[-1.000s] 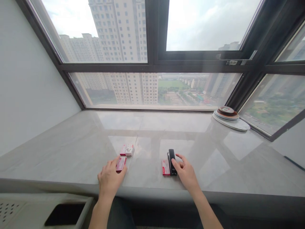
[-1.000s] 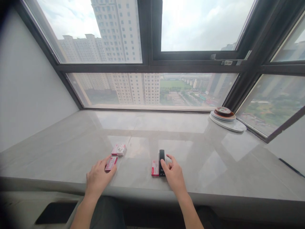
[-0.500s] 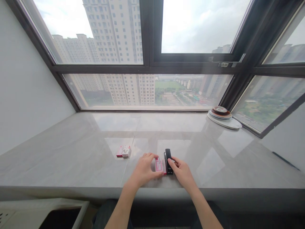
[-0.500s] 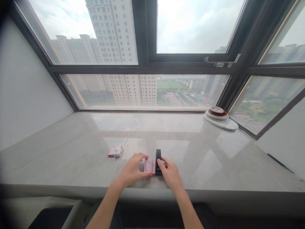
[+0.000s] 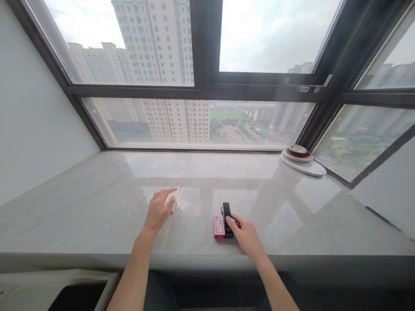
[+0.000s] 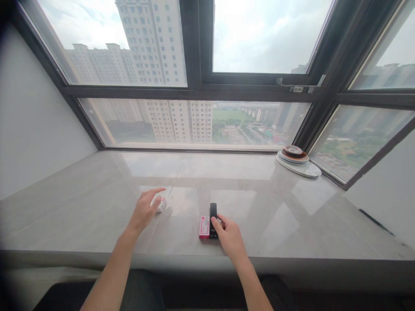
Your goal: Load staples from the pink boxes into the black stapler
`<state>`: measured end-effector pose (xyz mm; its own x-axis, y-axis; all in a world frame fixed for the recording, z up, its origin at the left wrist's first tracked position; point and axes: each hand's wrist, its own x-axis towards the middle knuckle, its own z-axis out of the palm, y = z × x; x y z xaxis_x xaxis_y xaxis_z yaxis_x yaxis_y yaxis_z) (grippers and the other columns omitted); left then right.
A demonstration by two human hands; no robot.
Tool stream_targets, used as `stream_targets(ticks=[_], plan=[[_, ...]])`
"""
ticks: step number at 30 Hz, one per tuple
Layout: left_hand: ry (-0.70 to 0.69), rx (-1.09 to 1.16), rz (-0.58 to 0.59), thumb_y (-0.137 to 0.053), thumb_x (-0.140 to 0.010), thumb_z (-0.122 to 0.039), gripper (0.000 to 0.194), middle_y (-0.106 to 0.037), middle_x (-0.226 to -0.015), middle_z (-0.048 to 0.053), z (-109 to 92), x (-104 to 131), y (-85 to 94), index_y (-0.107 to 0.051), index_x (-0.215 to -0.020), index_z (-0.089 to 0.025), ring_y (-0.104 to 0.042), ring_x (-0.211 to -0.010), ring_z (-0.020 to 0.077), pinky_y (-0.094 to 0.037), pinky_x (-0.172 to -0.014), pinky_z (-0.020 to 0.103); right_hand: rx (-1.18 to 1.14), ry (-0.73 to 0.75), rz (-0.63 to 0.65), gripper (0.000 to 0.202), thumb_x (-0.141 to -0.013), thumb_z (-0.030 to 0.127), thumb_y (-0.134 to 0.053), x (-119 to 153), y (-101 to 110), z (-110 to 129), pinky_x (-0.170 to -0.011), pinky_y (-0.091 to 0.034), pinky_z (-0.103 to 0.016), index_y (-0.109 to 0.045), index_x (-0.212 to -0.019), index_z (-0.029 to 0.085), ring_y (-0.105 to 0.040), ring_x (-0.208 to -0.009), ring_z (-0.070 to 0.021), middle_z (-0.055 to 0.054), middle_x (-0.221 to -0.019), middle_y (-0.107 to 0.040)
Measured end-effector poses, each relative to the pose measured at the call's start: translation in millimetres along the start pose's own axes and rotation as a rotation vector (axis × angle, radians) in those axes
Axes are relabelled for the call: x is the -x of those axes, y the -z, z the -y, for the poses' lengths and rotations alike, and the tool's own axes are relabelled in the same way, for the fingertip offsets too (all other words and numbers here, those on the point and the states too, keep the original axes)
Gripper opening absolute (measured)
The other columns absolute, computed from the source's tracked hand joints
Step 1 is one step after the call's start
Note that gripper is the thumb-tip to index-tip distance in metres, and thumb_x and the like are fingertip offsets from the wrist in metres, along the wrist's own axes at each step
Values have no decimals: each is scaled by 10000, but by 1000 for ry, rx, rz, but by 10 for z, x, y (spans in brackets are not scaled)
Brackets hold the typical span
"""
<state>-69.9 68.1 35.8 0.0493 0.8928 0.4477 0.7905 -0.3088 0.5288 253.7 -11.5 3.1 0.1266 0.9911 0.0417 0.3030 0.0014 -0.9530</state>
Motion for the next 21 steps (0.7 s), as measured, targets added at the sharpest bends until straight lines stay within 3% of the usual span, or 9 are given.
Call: stream_targets(ticks=[2,4,6,8,11,14,18,21], plan=[[104,-93,79,-401,-982,-379,409,-617,-1392,8,456,-33,142,-639,-1300,-280,-489,-1313,266,-356,-1136,437,1,-4,8,685,-821,699,-606,-5,1,6,-666,-482,-289,-779,-1145,122,-609,-692,-215,-32,-665,-674],[122,-154,159,-507,-919,-405,437,-580,-1444,0,796,43,225,-622,-1325,-294,-479,-1336,273,-346,-1145,429,0,-4,15,683,-823,704,-601,-11,3,13,-664,-480,-294,-781,-1142,127,-611,-689,-218,-33,-657,-670],[101,-180,187,-604,-853,-439,541,-568,-1455,5,969,202,277,-577,-1376,-304,-474,-1348,277,-348,-1148,415,4,-5,19,687,-828,706,-594,-17,3,10,-662,-479,-298,-780,-1144,126,-613,-688,-224,-36,-646,-664],[87,-167,184,-656,-821,-474,588,-599,-1405,17,979,394,322,-569,-1377,-304,-492,-1330,280,-371,-1133,404,13,-5,20,695,-833,709,-585,-22,0,-1,-664,-479,-299,-775,-1153,122,-614,-693,-226,-37,-647,-663],[91,-90,203,-709,-797,-527,560,-650,-1287,29,733,643,368,-612,-1302,-303,-556,-1242,279,-430,-1077,398,28,-4,18,708,-835,715,-578,-24,-8,-22,-666,-479,-294,-768,-1166,119,-616,-699,-222,-36,-665,-669],[79,81,275,-756,-782,-507,555,-656,-1241,29,250,757,291,-614,-1281,-311,-625,-1111,250,-487,-1007,381,37,-5,17,715,-836,721,-570,-23,-19,-27,-658,-479,-293,-770,-1165,118,-618,-695,-225,-35,-652,-665],[-53,328,334,-767,-800,-409,549,-644,-1270,45,-504,690,-69,-596,-1311,-302,-611,-1151,245,-473,-1040,385,40,9,23,694,-851,709,-556,-23,-26,-19,-660,-481,-303,-771,-1167,130,-620,-687,-230,-32,-631,-655],[-132,441,395,-790,-774,-353,555,-640,-1269,52,-897,575,-379,-613,-1297,-291,-605,-1168,248,-472,-1042,378,44,32,28,672,-863,702,-547,-18,-15,-13,-661,-482,-300,-777,-1143,136,-617,-693,-227,-36,-650,-666]])
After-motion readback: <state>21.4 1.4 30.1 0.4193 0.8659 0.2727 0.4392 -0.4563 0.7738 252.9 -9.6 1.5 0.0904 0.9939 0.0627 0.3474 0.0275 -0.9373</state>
